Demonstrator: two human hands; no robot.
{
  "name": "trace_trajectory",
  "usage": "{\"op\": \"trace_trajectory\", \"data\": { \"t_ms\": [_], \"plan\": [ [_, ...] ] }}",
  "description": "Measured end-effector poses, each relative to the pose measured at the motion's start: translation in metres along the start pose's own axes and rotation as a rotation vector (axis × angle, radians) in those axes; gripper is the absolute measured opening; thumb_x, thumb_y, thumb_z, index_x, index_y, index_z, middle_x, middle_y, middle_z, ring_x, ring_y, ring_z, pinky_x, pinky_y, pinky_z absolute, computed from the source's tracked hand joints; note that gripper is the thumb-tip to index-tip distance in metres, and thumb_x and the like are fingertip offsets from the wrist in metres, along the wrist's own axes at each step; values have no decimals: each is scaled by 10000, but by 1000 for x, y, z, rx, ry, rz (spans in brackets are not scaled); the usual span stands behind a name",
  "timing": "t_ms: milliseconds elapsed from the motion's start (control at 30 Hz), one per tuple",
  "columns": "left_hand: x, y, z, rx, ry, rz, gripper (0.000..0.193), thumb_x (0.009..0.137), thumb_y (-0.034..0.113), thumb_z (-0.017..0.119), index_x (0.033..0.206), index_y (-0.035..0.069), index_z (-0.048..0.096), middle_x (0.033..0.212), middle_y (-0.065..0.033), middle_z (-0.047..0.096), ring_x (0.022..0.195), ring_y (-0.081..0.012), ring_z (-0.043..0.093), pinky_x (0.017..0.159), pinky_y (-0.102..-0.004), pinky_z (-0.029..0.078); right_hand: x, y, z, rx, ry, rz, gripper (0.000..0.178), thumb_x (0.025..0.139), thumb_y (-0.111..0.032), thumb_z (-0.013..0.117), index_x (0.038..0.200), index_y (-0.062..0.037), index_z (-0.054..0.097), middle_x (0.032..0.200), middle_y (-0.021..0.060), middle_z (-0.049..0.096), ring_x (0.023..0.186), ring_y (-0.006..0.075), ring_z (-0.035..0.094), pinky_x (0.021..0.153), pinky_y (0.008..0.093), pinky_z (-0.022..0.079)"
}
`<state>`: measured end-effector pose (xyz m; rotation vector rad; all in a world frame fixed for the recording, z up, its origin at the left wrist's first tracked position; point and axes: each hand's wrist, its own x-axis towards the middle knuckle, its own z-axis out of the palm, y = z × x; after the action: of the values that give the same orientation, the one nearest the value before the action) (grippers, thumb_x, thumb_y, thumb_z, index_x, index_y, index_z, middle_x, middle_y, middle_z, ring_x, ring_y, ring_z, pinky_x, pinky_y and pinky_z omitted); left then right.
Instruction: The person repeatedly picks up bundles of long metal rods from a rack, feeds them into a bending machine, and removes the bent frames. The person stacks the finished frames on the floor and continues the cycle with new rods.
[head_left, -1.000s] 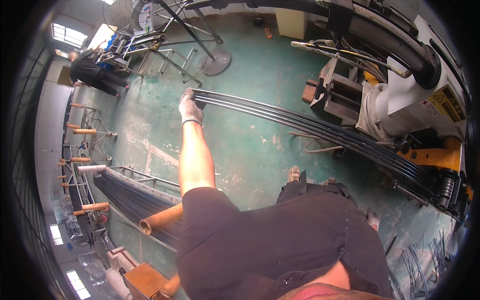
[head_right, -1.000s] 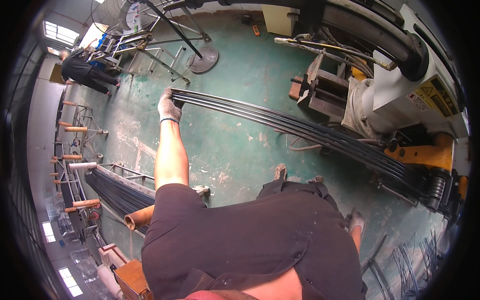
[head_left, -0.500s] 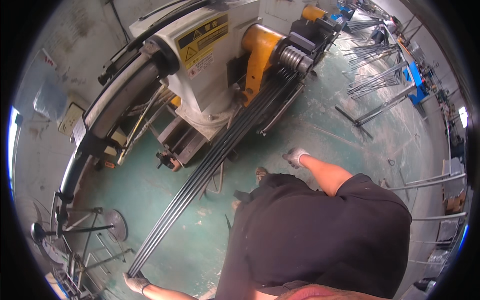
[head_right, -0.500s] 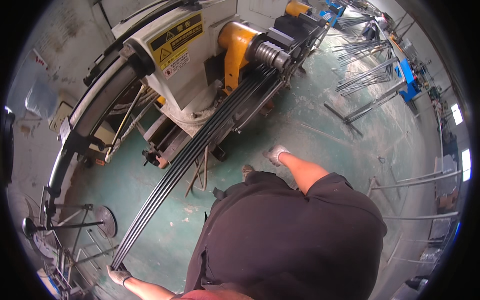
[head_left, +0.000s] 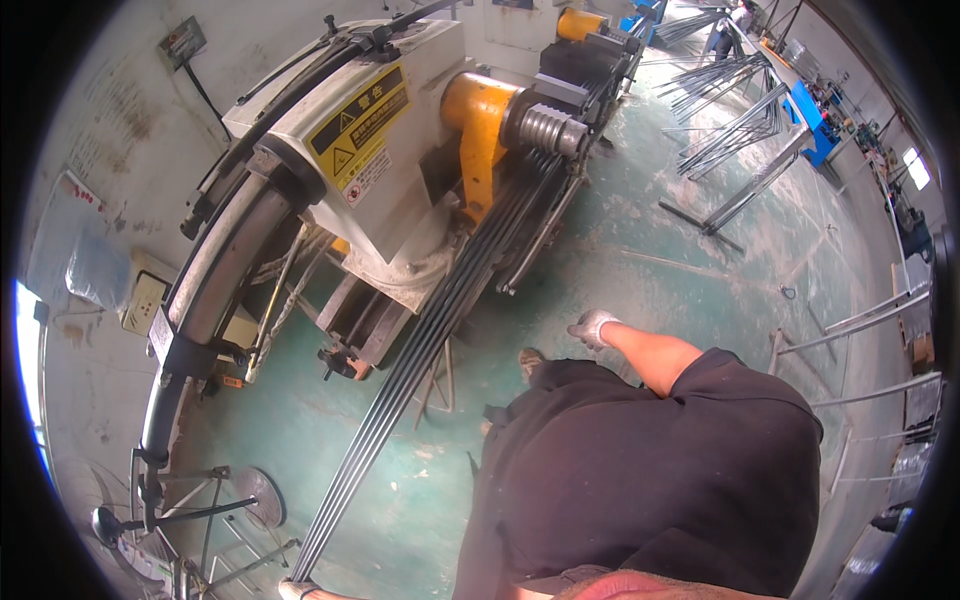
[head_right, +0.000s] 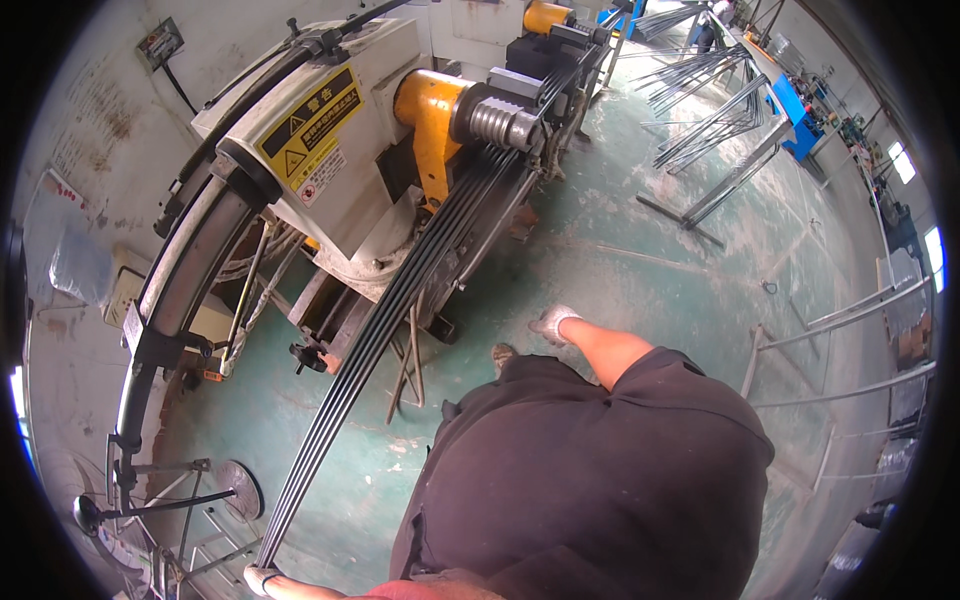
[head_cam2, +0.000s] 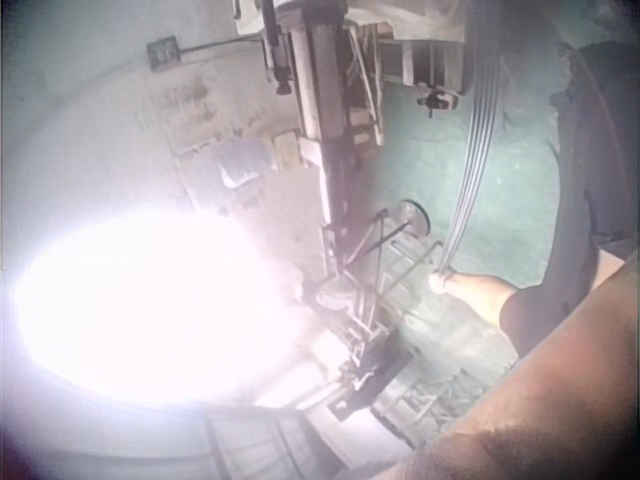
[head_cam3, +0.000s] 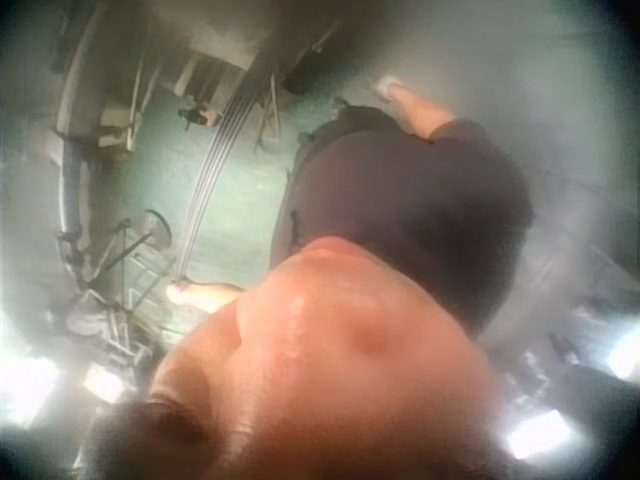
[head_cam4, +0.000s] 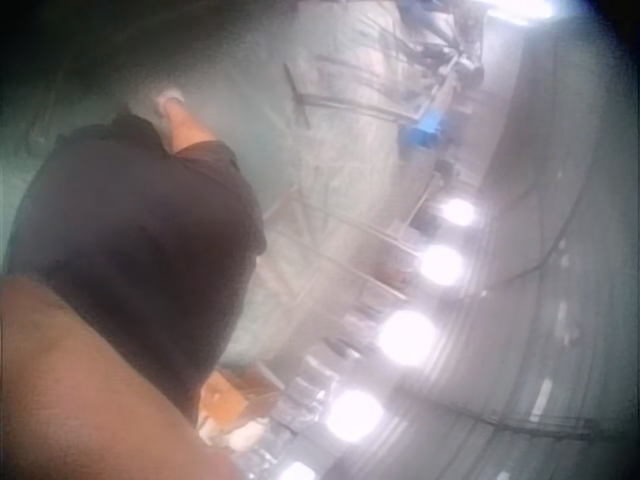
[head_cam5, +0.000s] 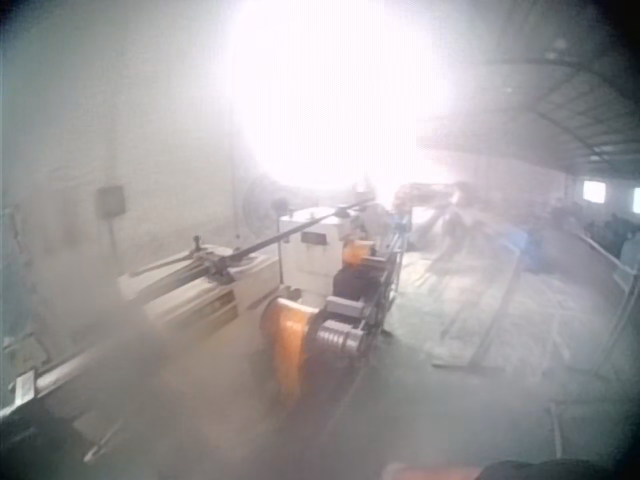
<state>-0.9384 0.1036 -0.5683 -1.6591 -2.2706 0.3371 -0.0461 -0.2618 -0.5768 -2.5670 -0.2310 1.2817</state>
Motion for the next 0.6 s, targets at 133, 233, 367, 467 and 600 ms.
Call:
{"op": "trace_trajectory", "data": {
  "t_ms": [133, 233, 367, 467, 600],
  "plan": [
    [-11, -43, 0, -3, 136, -85, 285, 965, 242, 617, 1126, 46, 745, 1121, -162, 731, 1041, -334, 712, 820, -501, 570, 17, -7, 4, -34, -44, -50, 533, 952, -495, 663, 1036, 19, 775, 848, 143, 765, 725, 269, 739, 684, 423, 607],
    [-25, -28, -9, -425, 96, -239, 303, 972, 253, 623, 1153, 39, 737, 1156, -175, 722, 1074, -334, 705, 851, -501, 567, 18, -2, 1, -75, -63, -29, 522, 950, -479, 635, 1065, 11, 775, 868, 146, 777, 723, 260, 737, 715, 416, 598],
    [-48, 5, -58, -1271, 1, -384, 329, 981, 266, 630, 1189, 29, 725, 1201, -193, 710, 1118, -334, 696, 893, -501, 564, 27, 15, 2, -36, -56, -6, 514, 950, -471, 634, 1064, 11, 772, 886, 141, 779, 731, 262, 739, 705, 423, 591],
    [-69, 14, -97, -1635, -78, -422, 351, 987, 276, 636, 1216, 22, 717, 1236, -207, 701, 1151, -334, 689, 925, -502, 562, 37, 13, 4, 0, -60, -4, 498, 945, -460, 644, 1056, 10, 765, 874, 129, 769, 728, 257, 733, 681, 424, 585],
    [-85, 7, -120, -1843, -140, -432, 382, 996, 290, 644, 1252, 13, 705, 1281, -225, 689, 1196, -334, 680, 967, -502, 559, 41, -2, -1, -78, -65, -45, 471, 940, -446, 657, 1047, 1, 757, 836, 114, 744, 711, 246, 715, 662, 417, 585]
  ]
}}
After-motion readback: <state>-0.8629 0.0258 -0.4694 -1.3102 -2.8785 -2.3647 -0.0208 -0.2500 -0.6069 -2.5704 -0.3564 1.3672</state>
